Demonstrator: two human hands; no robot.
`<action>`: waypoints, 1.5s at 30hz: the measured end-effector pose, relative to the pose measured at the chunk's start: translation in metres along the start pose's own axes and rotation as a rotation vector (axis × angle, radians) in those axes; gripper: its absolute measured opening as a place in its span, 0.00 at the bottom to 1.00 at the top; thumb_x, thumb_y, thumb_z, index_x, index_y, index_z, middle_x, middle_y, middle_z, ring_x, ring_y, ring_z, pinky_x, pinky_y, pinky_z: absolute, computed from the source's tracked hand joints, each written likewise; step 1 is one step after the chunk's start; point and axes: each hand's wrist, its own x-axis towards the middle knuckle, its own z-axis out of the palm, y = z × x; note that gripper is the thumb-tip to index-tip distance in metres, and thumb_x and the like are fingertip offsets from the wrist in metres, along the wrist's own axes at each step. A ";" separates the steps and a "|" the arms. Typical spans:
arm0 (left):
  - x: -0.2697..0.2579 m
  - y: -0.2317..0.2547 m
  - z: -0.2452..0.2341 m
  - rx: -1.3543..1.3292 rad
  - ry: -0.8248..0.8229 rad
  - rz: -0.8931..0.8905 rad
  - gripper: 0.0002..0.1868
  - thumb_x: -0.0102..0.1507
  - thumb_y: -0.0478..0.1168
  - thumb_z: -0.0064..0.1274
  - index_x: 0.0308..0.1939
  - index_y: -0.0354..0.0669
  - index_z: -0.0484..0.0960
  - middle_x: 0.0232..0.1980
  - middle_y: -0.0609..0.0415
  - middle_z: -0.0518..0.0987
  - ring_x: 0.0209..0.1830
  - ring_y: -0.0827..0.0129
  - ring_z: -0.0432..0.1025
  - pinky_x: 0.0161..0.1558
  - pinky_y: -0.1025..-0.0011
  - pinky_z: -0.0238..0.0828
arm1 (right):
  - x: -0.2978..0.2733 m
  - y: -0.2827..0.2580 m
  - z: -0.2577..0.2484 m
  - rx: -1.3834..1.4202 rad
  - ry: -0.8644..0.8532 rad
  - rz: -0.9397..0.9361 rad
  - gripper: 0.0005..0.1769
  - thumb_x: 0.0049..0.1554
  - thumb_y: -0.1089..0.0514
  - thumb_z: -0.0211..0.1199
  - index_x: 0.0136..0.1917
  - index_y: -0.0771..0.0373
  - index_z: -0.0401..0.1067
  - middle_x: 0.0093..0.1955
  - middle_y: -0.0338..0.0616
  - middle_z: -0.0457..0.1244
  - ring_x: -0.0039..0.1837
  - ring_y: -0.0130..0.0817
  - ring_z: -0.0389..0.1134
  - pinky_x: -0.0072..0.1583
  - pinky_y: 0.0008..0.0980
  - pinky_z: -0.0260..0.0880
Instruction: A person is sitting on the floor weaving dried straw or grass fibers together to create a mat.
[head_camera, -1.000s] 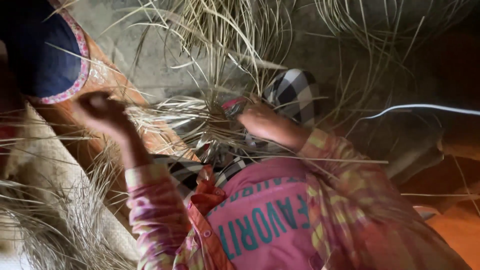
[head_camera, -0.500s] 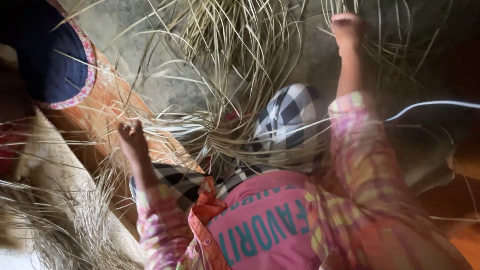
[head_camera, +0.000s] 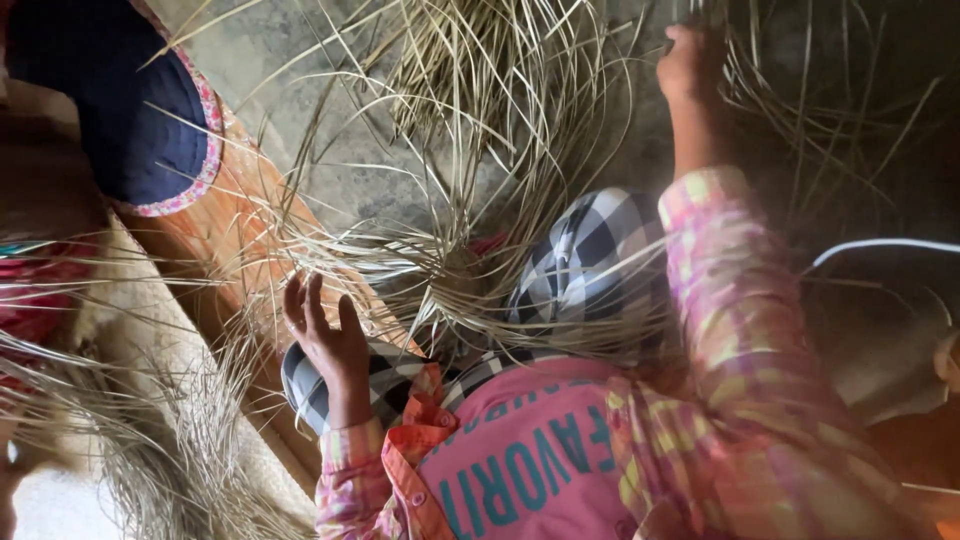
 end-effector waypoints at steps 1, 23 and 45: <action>0.002 0.004 0.001 -0.003 0.004 0.002 0.28 0.60 0.24 0.57 0.64 0.37 0.72 0.72 0.39 0.62 0.68 0.45 0.65 0.64 0.54 0.73 | -0.038 -0.023 -0.034 -0.001 0.005 -0.002 0.22 0.47 0.71 0.60 0.54 0.60 0.82 0.55 0.53 0.69 0.56 0.56 0.65 0.58 0.48 0.65; -0.002 0.102 -0.030 -0.172 0.042 0.827 0.11 0.66 0.29 0.47 0.49 0.31 0.83 0.41 0.42 0.73 0.28 0.55 0.69 0.30 0.60 0.71 | -0.227 -0.287 -0.263 0.760 -0.139 -0.932 0.11 0.57 0.67 0.65 0.54 0.62 0.77 0.39 0.48 0.67 0.41 0.45 0.69 0.47 0.42 0.70; -0.010 0.008 -0.078 0.153 0.242 0.543 0.07 0.63 0.22 0.54 0.42 0.33 0.84 0.35 0.47 0.75 0.27 0.63 0.66 0.28 0.69 0.65 | -0.226 -0.284 -0.205 0.719 -0.347 -0.843 0.04 0.62 0.63 0.64 0.50 0.64 0.77 0.40 0.47 0.68 0.45 0.45 0.73 0.47 0.38 0.72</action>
